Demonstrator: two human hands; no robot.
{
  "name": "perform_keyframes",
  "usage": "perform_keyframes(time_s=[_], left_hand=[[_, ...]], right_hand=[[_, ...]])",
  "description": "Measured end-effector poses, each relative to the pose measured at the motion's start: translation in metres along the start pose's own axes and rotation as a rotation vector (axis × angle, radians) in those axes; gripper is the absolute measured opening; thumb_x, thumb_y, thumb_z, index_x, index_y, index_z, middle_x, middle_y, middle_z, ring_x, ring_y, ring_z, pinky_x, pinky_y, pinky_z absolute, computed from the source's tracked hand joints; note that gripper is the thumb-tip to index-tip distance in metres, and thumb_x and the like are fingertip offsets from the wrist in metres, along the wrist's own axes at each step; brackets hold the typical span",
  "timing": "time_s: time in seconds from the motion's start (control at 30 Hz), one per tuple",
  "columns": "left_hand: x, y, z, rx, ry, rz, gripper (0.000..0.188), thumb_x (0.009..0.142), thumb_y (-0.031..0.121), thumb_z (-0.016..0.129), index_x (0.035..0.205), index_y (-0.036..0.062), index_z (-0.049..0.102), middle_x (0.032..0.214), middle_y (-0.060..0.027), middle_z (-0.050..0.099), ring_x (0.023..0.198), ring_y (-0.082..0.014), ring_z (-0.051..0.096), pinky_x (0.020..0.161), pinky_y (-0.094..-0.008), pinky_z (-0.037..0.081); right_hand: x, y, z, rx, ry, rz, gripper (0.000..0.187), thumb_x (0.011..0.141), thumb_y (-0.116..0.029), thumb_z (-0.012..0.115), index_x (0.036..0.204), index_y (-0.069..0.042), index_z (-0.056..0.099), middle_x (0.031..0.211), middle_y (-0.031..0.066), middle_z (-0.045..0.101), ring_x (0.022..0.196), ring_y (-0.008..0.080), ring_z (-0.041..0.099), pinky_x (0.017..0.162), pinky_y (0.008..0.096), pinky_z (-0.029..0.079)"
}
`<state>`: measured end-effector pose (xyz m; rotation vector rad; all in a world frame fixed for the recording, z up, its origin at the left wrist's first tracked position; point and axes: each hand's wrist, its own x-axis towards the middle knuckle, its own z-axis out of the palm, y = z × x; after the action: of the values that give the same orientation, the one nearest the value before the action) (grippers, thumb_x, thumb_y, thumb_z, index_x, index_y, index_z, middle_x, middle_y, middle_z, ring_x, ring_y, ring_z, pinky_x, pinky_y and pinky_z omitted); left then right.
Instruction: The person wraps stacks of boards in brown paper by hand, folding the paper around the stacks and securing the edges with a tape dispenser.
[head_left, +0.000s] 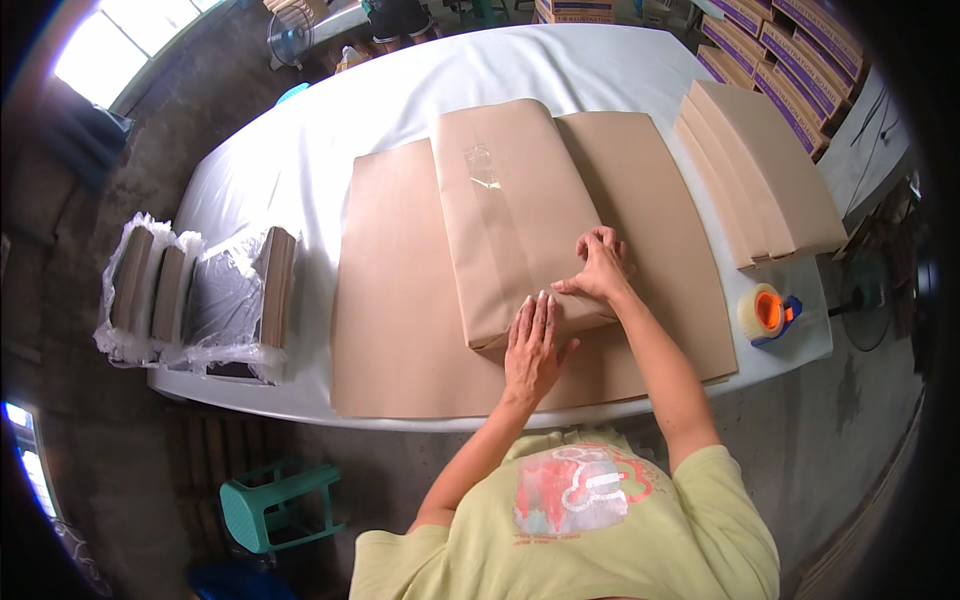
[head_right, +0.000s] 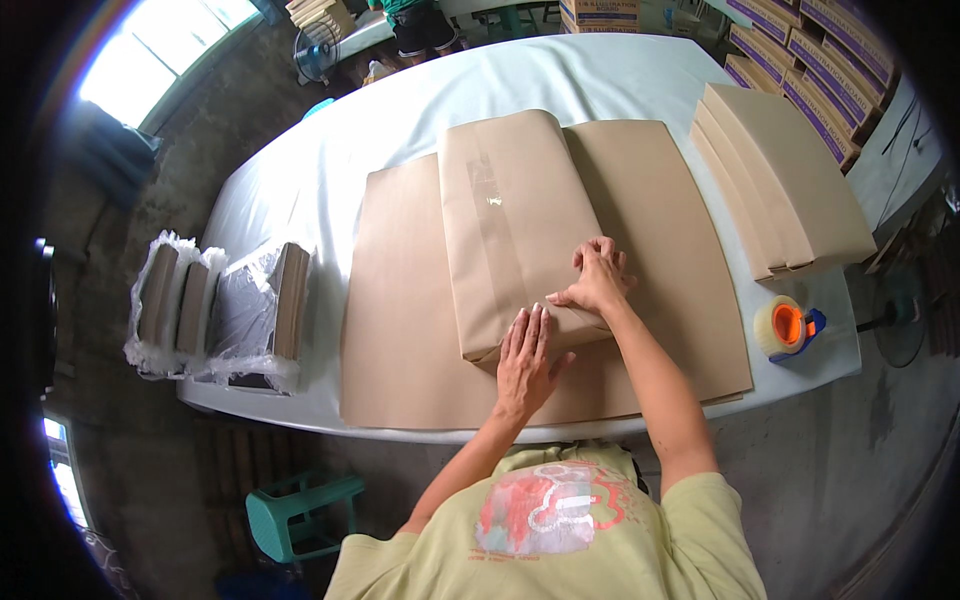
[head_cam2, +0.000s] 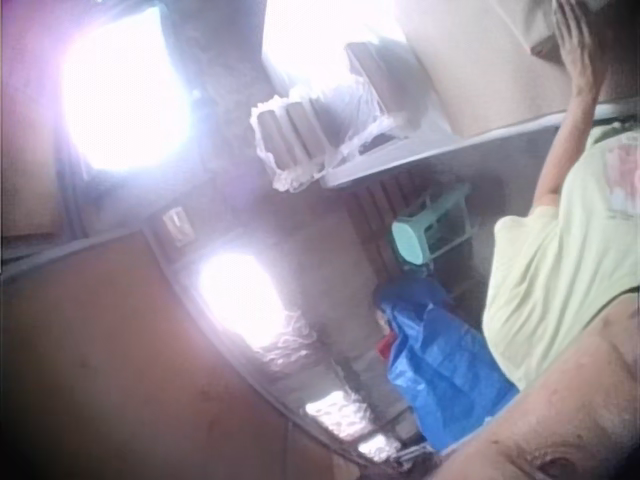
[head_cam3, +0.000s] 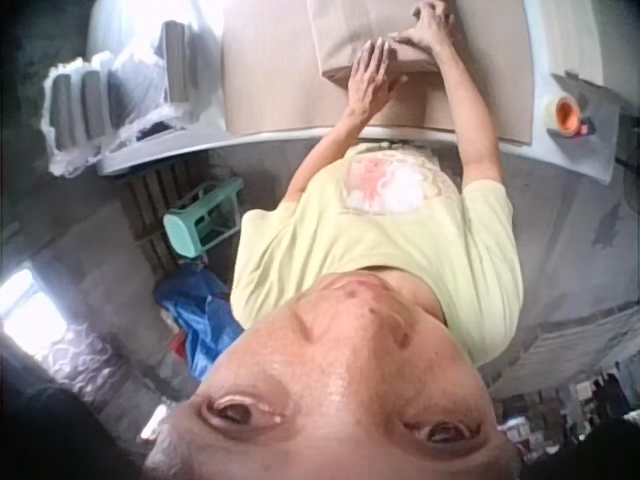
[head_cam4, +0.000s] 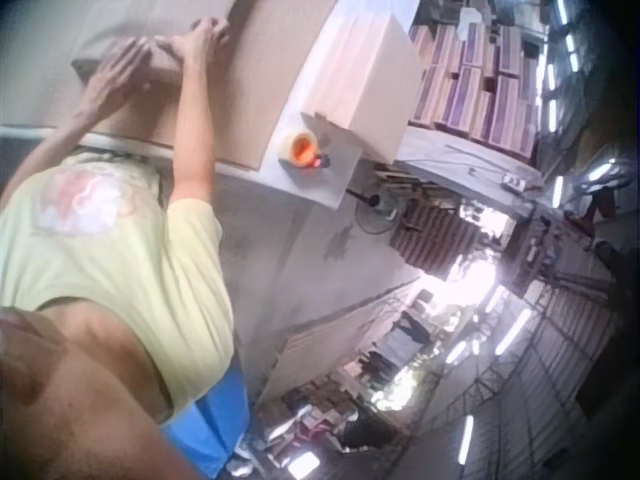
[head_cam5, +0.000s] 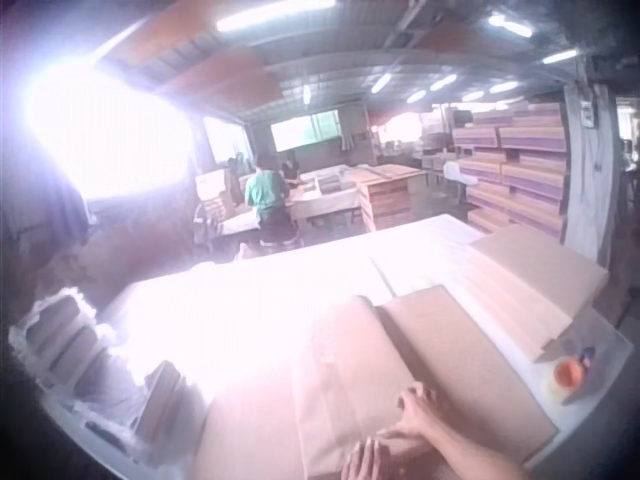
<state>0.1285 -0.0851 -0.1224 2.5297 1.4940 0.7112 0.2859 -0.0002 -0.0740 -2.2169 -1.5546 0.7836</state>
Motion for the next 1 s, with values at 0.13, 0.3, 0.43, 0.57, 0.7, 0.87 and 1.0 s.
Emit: perform_keyframes(time_s=[0.13,0.3,0.43,0.57,0.7,0.87,1.0], left_hand=[[0.001,-0.008,-0.001,0.070,-0.001,0.007,0.065,0.085,0.041,0.055,0.135,0.0035,0.035,0.138,-0.0138,0.038,0.128,-0.0321,0.034,0.103,-0.0423,0.030],[0.004,-0.005,-0.001,0.021,0.012,0.028,0.067,0.084,0.044,0.054,0.134,0.0029,0.036,0.137,-0.0157,0.039,0.127,-0.0346,0.034,0.102,-0.0430,0.030],[0.004,-0.010,-0.008,-0.044,0.020,0.034,0.068,0.085,0.049,0.050,0.132,0.0012,0.038,0.136,-0.0175,0.040,0.126,-0.0356,0.035,0.102,-0.0438,0.030],[-0.005,-0.028,-0.018,-0.050,-0.015,-0.033,0.072,0.086,0.054,0.044,0.133,0.0002,0.037,0.138,-0.0180,0.037,0.129,-0.0354,0.032,0.105,-0.0438,0.026],[-0.012,-0.059,-0.033,0.032,0.015,-0.161,0.065,0.089,0.044,0.042,0.135,-0.0021,0.034,0.141,-0.0217,0.030,0.132,-0.0352,0.027,0.107,-0.0443,0.021],[-0.012,-0.070,-0.031,0.074,-0.031,-0.230,0.063,0.090,0.036,0.037,0.135,-0.0075,0.029,0.142,-0.0262,0.024,0.134,-0.0364,0.023,0.108,-0.0460,0.018],[-0.012,-0.066,-0.027,0.052,-0.014,-0.258,0.064,0.089,0.035,0.039,0.133,-0.0097,0.029,0.142,-0.0277,0.023,0.134,-0.0392,0.021,0.108,-0.0471,0.018]], right_hand=[[0.006,0.000,-0.001,0.029,-0.014,-0.080,0.079,0.041,-0.035,0.088,0.105,-0.014,0.046,0.128,0.0072,0.033,0.119,0.0328,0.032,0.096,0.0473,0.034],[0.019,0.044,0.012,0.322,0.029,-0.135,0.120,0.054,-0.054,0.080,0.140,-0.008,0.011,0.145,0.0210,0.018,0.134,0.0336,0.020,0.106,0.0454,0.024],[0.014,0.047,0.010,0.514,-0.106,-0.052,0.121,0.066,-0.053,0.074,0.142,-0.002,-0.005,0.142,0.0264,0.024,0.132,0.0335,0.028,0.107,0.0393,0.024],[-0.010,0.038,0.035,0.684,-0.080,-0.029,0.113,0.071,-0.043,0.073,0.142,0.000,-0.004,0.142,0.0280,0.023,0.132,0.0329,0.027,0.107,0.0394,0.024],[-0.052,0.010,0.096,0.518,0.178,-0.124,0.107,0.074,-0.037,0.071,0.141,0.003,-0.003,0.141,0.0317,0.021,0.134,0.0343,0.020,0.110,0.0393,0.017],[-0.120,-0.046,0.106,-0.185,0.083,-0.259,0.069,0.090,-0.046,0.041,0.141,-0.002,0.022,0.147,0.0163,0.020,0.136,0.0273,0.019,0.108,0.0550,0.008],[-0.106,-0.039,0.087,-0.351,0.016,-0.448,0.067,0.090,-0.052,0.034,0.141,-0.009,0.027,0.148,0.0084,0.021,0.135,0.0248,0.023,0.107,0.0582,0.007]])
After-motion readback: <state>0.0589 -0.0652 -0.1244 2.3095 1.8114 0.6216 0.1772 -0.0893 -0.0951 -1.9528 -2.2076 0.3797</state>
